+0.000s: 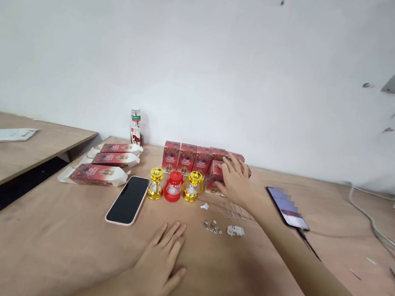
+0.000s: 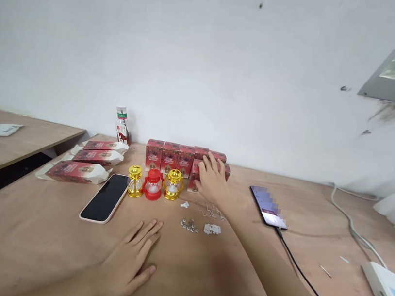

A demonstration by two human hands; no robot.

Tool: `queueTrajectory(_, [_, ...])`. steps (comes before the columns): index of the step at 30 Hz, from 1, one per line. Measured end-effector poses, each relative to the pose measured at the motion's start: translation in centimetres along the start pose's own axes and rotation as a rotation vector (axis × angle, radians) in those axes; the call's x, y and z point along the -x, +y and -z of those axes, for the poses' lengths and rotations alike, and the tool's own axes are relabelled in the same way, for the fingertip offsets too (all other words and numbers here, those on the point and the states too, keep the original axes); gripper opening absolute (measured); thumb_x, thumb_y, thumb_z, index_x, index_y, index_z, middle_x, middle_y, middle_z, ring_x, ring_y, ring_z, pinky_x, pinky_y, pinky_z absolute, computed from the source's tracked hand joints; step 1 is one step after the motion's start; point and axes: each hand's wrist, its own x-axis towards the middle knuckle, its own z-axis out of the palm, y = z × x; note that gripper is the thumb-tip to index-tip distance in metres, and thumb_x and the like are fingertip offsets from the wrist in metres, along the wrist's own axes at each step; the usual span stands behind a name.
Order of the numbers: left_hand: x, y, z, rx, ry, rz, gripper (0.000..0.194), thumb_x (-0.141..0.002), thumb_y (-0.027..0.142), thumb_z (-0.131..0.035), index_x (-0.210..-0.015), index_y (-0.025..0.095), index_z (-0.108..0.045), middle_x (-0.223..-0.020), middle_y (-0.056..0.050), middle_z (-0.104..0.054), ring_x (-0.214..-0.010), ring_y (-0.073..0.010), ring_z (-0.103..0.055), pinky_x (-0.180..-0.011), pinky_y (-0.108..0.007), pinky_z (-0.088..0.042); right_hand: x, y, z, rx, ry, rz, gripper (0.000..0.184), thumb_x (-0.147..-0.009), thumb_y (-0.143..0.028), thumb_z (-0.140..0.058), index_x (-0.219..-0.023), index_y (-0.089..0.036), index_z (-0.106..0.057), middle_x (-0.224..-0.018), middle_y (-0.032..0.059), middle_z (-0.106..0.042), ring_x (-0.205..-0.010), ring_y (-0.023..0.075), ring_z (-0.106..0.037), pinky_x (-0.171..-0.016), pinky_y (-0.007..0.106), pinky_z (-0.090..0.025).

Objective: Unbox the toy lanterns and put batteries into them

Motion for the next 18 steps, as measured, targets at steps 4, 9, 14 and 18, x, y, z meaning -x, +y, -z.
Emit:
queueTrajectory(4, [1.5,-0.5,-0.8,-0.004,0.014,-0.063,0.056,-0.091,0.036,-0.039,-0.141,0.011,-0.03,-0.152,-0.014,-0.022,-0.14,-0.0286,-0.019,-0.113,-0.051,-0.02,-0.3,-0.3,1.5,-0.082,0.0,-0.032,0.034,-0.072,-0.024,-0.066,-0.102,-0.015,-0.055,-0.108,0.0155,-0.061,-0.11,0.0338,-0.049,-0.094,0.047,-0.036])
queueTrajectory(9, [2.3,-1.1,-0.9,0.084,-0.022,-0.083,0.06,-0.091,0.034,-0.039,-0.145,0.016,-0.021,-0.153,-0.011,-0.019,-0.141,-0.0273,-0.016,-0.114,-0.052,-0.015,1.5,0.3,4.5,-0.234,0.156,-0.105,0.053,-0.08,-0.045,-0.06,-0.121,-0.016,-0.046,-0.105,0.0149,-0.055,-0.095,0.031,-0.052,-0.08,0.044,-0.045])
queueTrajectory(14, [2.4,-1.5,0.4,0.475,-0.095,0.05,0.066,-0.086,0.043,-0.05,-0.143,0.021,-0.026,-0.152,-0.012,-0.025,-0.141,-0.0285,-0.017,-0.114,-0.055,-0.011,6.3,-1.0,6.5,-0.528,0.472,-0.394,0.052,-0.087,-0.052,-0.047,-0.128,-0.02,-0.043,-0.112,0.0126,-0.048,-0.102,0.0278,-0.05,-0.086,0.044,-0.044])
queueTrajectory(18, [1.2,-1.9,0.3,1.081,0.065,0.221,0.082,-0.074,0.063,-0.056,-0.14,0.023,-0.027,-0.149,-0.013,-0.029,-0.139,-0.0303,-0.023,-0.112,-0.051,-0.021,10.4,-6.1,4.8,-0.925,0.415,-0.536,0.038,-0.097,-0.043,-0.026,-0.127,-0.025,-0.041,-0.113,0.0084,-0.054,-0.109,0.0236,-0.051,-0.089,0.039,-0.045])
